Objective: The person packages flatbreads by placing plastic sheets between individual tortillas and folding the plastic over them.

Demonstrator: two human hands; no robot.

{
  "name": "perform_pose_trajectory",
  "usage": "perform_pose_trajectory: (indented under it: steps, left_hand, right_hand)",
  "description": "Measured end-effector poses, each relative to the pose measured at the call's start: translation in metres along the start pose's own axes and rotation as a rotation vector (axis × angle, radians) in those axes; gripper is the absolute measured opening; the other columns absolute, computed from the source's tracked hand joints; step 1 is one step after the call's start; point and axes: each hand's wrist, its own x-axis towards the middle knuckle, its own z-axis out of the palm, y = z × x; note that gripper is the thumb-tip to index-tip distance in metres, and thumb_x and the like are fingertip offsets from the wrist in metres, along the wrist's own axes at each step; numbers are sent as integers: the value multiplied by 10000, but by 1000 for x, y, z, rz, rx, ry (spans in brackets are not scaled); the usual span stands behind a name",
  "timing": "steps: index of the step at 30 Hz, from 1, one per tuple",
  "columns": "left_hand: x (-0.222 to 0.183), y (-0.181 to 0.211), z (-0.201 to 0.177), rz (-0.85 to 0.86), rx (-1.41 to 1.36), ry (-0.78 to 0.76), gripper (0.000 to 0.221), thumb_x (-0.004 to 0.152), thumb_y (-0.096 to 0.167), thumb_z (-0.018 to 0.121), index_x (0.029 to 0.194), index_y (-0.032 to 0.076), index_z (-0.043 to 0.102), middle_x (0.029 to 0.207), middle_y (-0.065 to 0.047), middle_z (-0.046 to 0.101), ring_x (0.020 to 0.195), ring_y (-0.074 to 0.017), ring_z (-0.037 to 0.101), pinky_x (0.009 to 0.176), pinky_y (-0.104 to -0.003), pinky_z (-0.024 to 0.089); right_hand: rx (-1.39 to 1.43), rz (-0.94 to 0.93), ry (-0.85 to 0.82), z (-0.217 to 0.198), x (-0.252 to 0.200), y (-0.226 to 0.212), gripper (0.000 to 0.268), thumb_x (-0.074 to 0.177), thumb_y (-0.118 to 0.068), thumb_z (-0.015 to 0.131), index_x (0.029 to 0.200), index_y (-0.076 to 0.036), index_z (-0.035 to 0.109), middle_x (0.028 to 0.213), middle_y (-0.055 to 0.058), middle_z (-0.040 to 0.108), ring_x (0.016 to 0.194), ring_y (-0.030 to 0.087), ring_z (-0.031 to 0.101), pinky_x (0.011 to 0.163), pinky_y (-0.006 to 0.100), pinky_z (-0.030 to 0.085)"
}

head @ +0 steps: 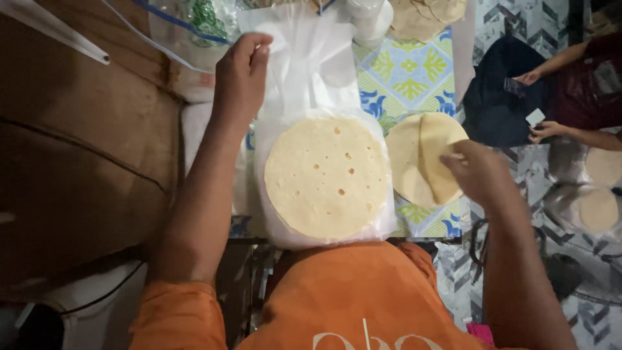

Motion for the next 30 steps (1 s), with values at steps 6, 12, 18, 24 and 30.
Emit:
perform_pose_trajectory:
  steps: [6, 12, 18, 24, 30]
  left_hand:
    - [1, 123, -13, -149, -306, 16, 125, 1070, 72, 538, 1168, 105, 607, 834, 50, 503, 714, -70, 426, 630, -237, 400]
    - [-11, 149, -28, 29, -280, 27, 112, 1114, 42, 506, 1218, 53, 544, 861, 2, 502, 684, -95, 412, 584, -261, 352]
    - [-19, 139, -48, -75, -167, -25, 111, 1081, 168, 629, 1056, 63, 656, 704, 31, 497, 572, -74, 405, 520, -256, 350]
    - [-26, 114, -16, 288, 599, -348, 921, 723, 592, 922, 1505, 274, 556, 1497, -114, 348, 1338, -360, 320, 1103, -612, 256]
    - [-25, 101, 6, 516, 518, -96, 133, 868, 124, 827, 872, 161, 699, 771, 36, 678, 836, -155, 599, 1069, -436, 336]
  right_hand:
    - [441, -713, 244, -11, -23, -142, 823, 836, -110, 880, 1478, -3, 376, 1552, 217, 413, 1428, 403, 470, 1196, 512, 421]
    - [486, -595, 426, -2, -10, -192, 539, 940, 49, 737, 1376, -16, 428, 1071, 119, 700, 987, 229, 722, 856, 365, 545]
    - [387, -714, 314, -23, -4, -187, 231, 949, 118, 650, 1149, 15, 699, 945, 85, 574, 857, 227, 527, 778, 346, 447]
    - [325, -750, 310, -22, -7, -186, 237, 806, -48, 891, 791, 12, 662, 767, 70, 627, 699, 223, 566, 665, 343, 481]
    - [735, -536, -117, -18, 0, -169, 381, 904, -127, 845, 750, -80, 500, 682, -45, 491, 624, 71, 407, 571, 212, 375]
